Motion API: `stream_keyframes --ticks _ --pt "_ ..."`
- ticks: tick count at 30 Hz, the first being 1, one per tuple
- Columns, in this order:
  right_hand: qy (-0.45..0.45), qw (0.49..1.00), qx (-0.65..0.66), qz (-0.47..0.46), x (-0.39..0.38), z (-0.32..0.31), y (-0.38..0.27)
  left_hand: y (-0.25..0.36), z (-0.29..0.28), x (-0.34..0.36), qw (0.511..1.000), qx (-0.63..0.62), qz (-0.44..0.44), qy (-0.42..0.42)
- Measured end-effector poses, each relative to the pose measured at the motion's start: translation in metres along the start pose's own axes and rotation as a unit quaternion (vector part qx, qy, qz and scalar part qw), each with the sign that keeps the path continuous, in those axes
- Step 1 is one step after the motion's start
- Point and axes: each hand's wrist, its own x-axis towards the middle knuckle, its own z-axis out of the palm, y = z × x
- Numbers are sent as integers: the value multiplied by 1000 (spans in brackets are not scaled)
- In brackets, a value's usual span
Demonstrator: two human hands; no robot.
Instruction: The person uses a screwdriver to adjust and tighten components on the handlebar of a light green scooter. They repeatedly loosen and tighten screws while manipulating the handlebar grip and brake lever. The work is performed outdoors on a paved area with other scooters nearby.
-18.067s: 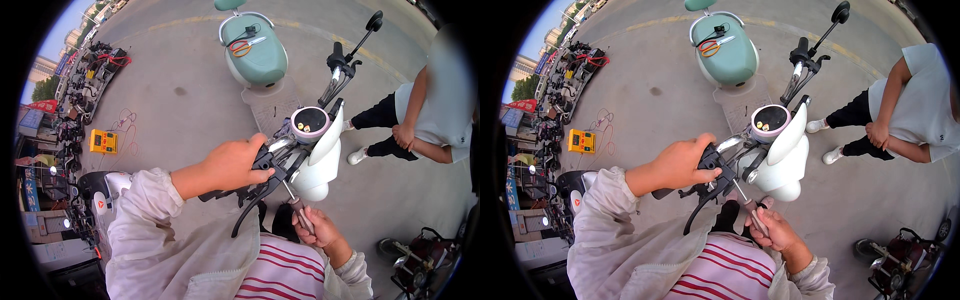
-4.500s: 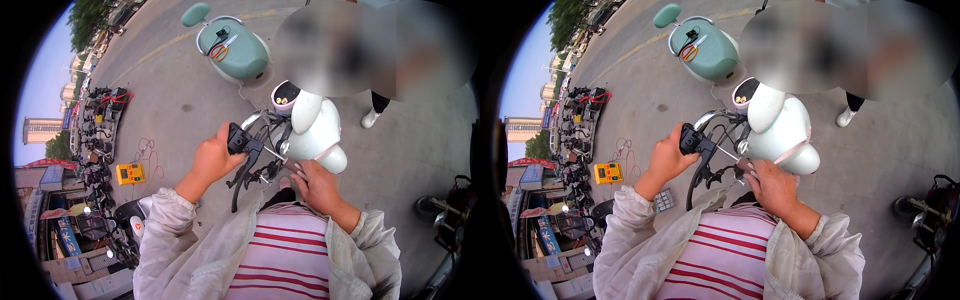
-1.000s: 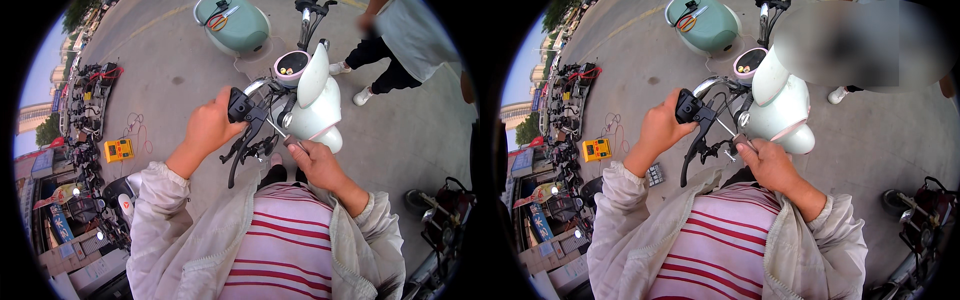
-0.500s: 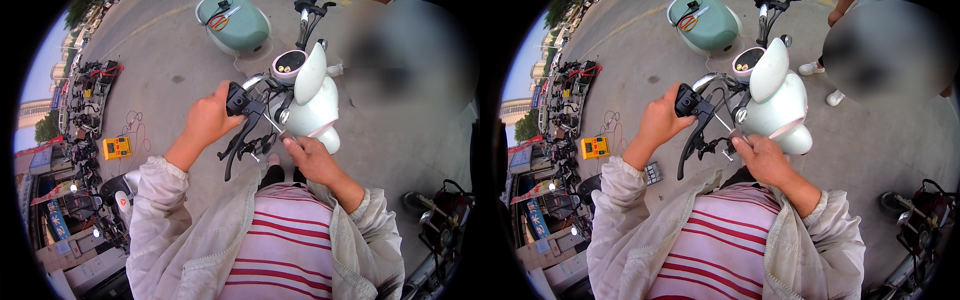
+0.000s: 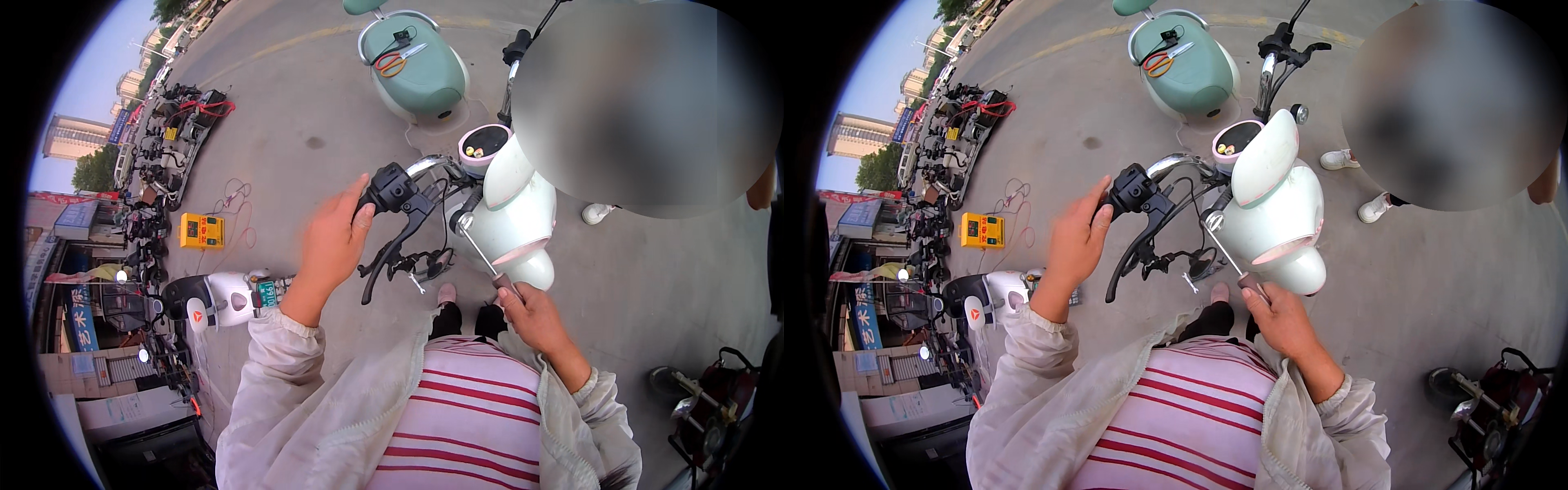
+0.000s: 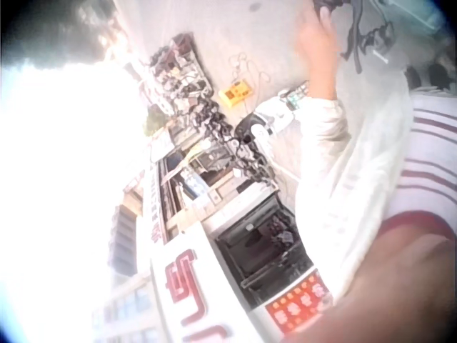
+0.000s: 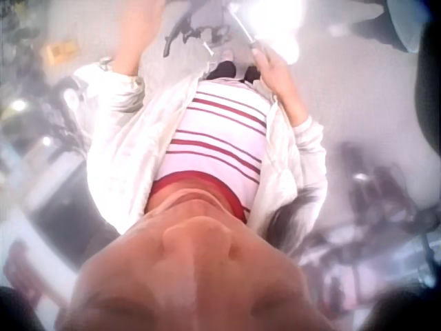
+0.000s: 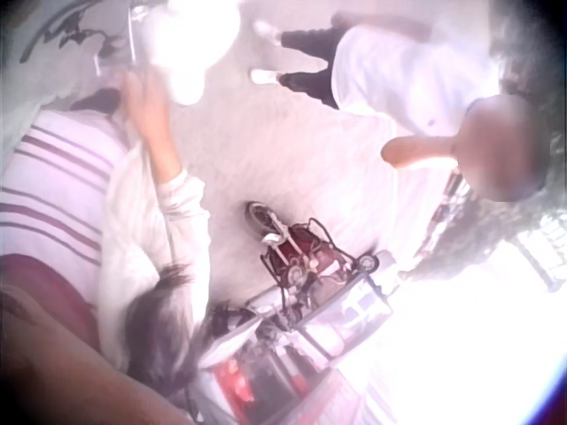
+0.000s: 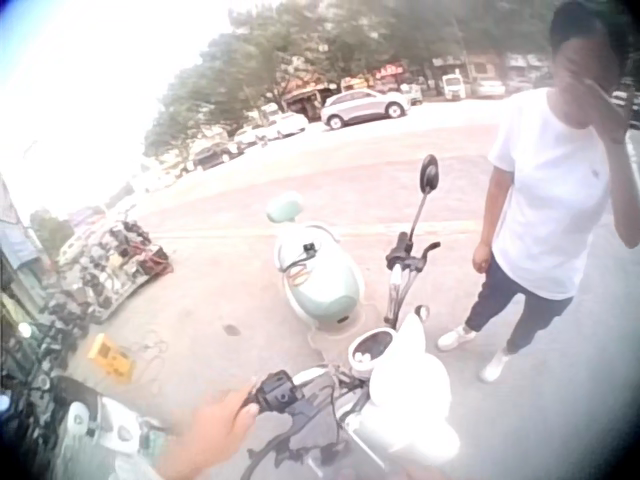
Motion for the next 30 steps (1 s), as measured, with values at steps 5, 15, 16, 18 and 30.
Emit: stream_keyframes --ticks 5,15,16,18,30 --pt "0 999 40 27 -8 -3 23 38 17 23 995 37 -87 -29" --pt "44 992 107 55 -43 7 45 24 30 34 994 93 -52 -20" --pt "46 988 127 75 -47 8 42 29 28 35 993 93 -66 -38" --pt "46 979 164 115 -50 12 33 32 22 36 991 80 -85 -68" --pt "36 957 286 -25 106 66 -98 -2 17 53 957 -240 -92 -135"
